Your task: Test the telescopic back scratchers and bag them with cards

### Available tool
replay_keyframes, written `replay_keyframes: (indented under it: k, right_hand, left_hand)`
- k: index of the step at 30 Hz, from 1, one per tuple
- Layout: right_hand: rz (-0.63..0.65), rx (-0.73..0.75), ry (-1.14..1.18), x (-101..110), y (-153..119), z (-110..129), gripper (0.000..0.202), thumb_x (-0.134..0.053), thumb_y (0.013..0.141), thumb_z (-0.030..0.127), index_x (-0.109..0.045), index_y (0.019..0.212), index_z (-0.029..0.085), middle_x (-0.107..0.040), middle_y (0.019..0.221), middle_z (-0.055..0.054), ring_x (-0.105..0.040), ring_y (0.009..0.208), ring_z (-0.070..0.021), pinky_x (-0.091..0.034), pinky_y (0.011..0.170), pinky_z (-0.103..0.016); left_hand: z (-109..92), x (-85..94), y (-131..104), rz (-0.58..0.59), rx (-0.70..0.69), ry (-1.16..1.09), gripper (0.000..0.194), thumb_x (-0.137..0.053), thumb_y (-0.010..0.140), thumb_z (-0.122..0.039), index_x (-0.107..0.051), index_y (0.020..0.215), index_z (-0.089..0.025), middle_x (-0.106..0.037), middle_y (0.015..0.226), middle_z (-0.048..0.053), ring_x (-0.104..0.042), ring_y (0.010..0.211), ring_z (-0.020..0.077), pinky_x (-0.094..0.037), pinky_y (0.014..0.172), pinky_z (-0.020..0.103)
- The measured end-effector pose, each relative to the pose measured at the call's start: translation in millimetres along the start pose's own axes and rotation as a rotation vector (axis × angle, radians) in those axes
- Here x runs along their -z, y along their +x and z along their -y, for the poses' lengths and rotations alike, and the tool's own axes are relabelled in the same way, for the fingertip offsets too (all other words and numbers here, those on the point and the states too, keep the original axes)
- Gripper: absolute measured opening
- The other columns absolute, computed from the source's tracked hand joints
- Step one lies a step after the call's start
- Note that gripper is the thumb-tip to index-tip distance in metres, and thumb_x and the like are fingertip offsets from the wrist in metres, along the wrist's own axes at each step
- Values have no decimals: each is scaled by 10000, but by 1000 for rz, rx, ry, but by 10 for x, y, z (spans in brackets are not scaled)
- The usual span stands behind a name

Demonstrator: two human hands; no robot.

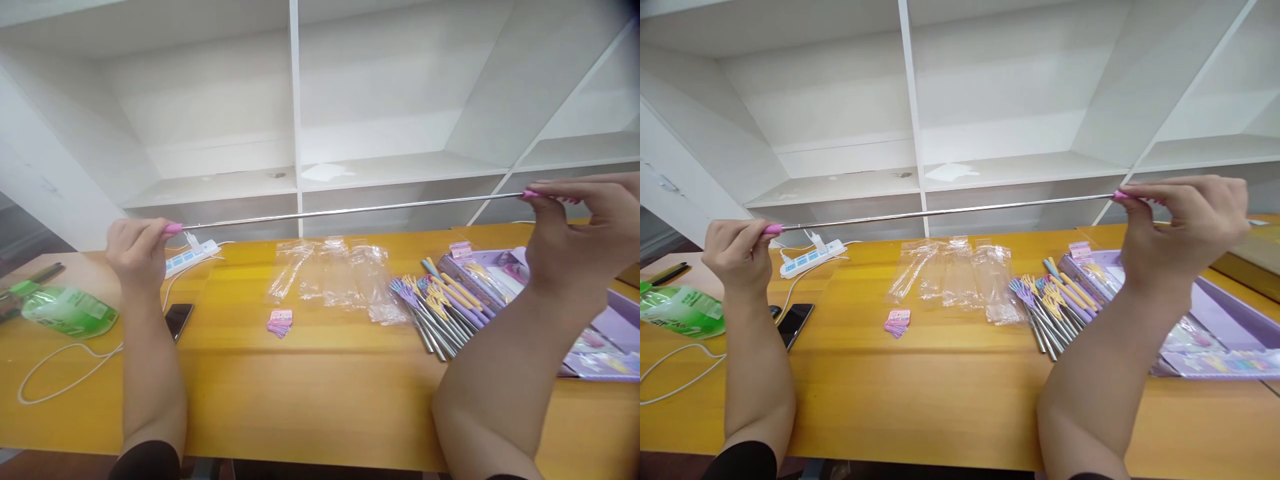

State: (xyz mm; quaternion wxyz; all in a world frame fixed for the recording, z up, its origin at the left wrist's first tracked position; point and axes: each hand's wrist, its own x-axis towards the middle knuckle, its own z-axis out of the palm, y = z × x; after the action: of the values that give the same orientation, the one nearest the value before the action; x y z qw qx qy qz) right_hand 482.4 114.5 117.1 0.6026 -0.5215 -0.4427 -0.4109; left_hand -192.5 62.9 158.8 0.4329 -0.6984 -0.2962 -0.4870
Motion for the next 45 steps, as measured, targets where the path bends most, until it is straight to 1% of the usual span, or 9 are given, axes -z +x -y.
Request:
replay_keyframes:
  k: [3,8,17,23,29,33,36,39,45]
  right_hand:
    - [-14,-3,67,-99,67,60,260,-877,759,406,-689,650,264,-660,624,-39,-642,716,-267,-438,783,-458]
    - [16,70,128,-105,38,29,59,-798,744,260,-765,793,270,-705,757,-69,-672,821,-295,-451,793,-461]
    - [-40,236,240,-126,-12,6,215,-708,784,240,-821,968,252,-697,832,-105,-689,835,-288,-460,610,-383]
    - [55,167,152,-107,-20,137,221,-706,791,194,-792,983,261,-712,869,-98,-703,887,-299,-520,680,-410]
    - [38,165,197,-97,2,218,168,-688,792,223,-790,919,263,-720,814,-92,-715,841,-299,-493,687,-416]
    - [17,195,247,-57,4,459,147,-683,890,366,-781,894,256,-724,783,-102,-707,806,-291,-483,721,-429]
    - [99,155,251,-7,-13,774,199,-648,937,422,-760,891,264,-733,823,-107,-702,834,-287,-492,775,-442]
    - [148,147,280,38,-27,1010,244,-595,996,411,-760,899,260,-754,861,-114,-711,857,-270,-504,805,-434]
    - [69,246,366,31,-24,985,205,-672,983,363,-804,897,233,-773,823,-99,-733,801,-242,-522,730,-385]
  left_hand:
    - [86,-7,-27,22,15,54,96,-704,1053,-293,-773,1116,-317,-747,925,4,-582,842,189,-414,766,399]
    - [94,11,-75,81,53,85,141,-656,1008,-283,-741,1119,-271,-746,993,37,-596,896,229,-463,855,424]
    - [14,1,9,19,49,71,249,-636,801,-132,-739,992,-255,-688,777,-1,-513,708,178,-468,728,372]
    - [43,17,-11,20,65,58,254,-637,773,-120,-762,942,-262,-611,723,1,-455,664,166,-429,664,363]
    - [131,77,-40,38,117,72,219,-649,731,-141,-746,888,-258,-618,725,5,-429,665,162,-416,665,365]
    - [-17,25,5,69,115,82,202,-658,751,-146,-750,893,-255,-635,735,2,-440,649,152,-430,646,349]
    - [-256,-101,48,114,79,28,222,-657,843,-124,-763,982,-261,-662,791,16,-534,734,171,-461,675,356]
    - [-426,-204,61,54,101,19,202,-591,935,-168,-765,1005,-245,-641,800,15,-548,775,157,-444,712,377]
    - [-447,-193,48,119,146,31,248,-522,983,-242,-769,1002,-242,-629,812,0,-593,795,141,-420,736,402]
